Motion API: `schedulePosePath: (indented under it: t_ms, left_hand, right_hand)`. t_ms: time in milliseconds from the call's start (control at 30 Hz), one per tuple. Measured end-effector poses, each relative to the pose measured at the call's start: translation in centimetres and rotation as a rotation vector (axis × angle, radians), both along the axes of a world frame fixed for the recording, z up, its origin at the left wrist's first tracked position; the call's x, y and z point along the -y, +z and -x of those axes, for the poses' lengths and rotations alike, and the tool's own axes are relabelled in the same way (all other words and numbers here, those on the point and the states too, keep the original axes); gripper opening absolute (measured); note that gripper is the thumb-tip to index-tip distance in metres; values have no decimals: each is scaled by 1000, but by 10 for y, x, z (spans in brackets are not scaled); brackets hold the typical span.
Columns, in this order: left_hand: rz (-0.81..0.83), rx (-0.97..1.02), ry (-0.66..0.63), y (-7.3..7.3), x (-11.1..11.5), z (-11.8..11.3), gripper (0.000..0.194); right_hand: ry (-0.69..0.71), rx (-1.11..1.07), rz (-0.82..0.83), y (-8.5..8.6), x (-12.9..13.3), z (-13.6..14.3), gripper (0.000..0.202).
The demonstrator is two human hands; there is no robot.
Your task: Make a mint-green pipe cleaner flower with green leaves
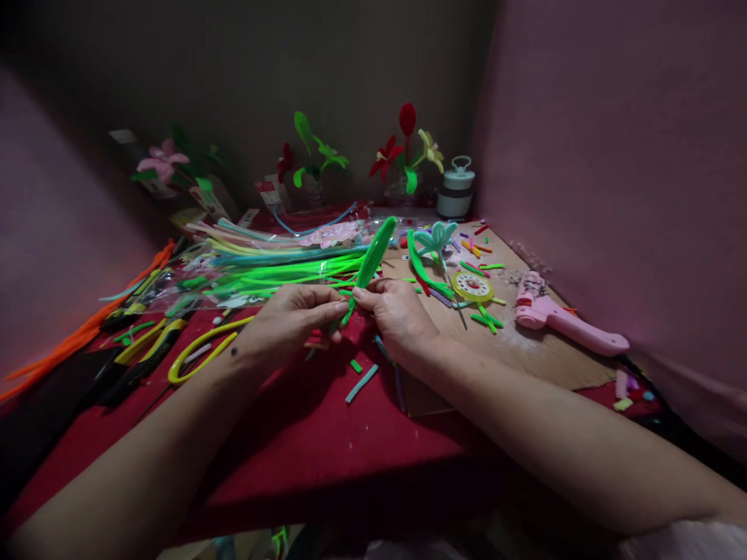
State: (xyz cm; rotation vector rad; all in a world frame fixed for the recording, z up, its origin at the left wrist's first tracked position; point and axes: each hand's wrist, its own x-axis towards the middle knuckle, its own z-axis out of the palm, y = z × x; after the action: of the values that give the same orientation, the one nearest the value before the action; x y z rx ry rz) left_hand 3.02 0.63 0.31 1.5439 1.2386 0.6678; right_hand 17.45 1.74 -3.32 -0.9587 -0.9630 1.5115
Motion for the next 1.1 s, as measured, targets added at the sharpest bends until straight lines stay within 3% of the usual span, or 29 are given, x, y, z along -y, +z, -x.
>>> schedulePosePath:
  t_ms: [67, 167, 267, 367, 467, 533, 600, 733, 900, 1100]
  left_hand:
    - [125, 114, -34, 1, -1, 2, 19]
    - [155, 187, -40, -2, -2, 1, 18]
    - [131, 104, -3, -2, -3, 0, 18]
    - [58, -1, -84, 8, -7, 9, 22]
    - [-238, -247, -84, 27, -14, 35, 25]
    - [-442, -594, 33, 39, -16, 59, 22]
    - [-476, -923, -29, 45, -14, 83, 21]
    - [-279, -1314, -149, 32, 5, 109, 18]
    - [-364, -1313, -143, 7, 23, 108, 30]
    - [-279, -1296, -91, 21, 32, 104, 34]
  right_hand:
    - [24, -30, 33, 0, 1, 1, 27]
    - [38, -31, 45, 2, 1, 1, 25]
    - [125, 33, 59, 8, -2, 0, 21]
    - [195, 97, 75, 19, -7, 1, 18]
    - [117, 97, 52, 28, -11, 5, 17]
    - [76, 66, 32, 29, -13, 8, 18]
    - [50, 35, 28, 25, -14, 9, 19]
    - [19, 14, 42, 10, -16, 4, 17]
    - [6, 3, 40, 3, -18, -4, 14]
    - [-15, 3, 92, 6, -18, -5, 11]
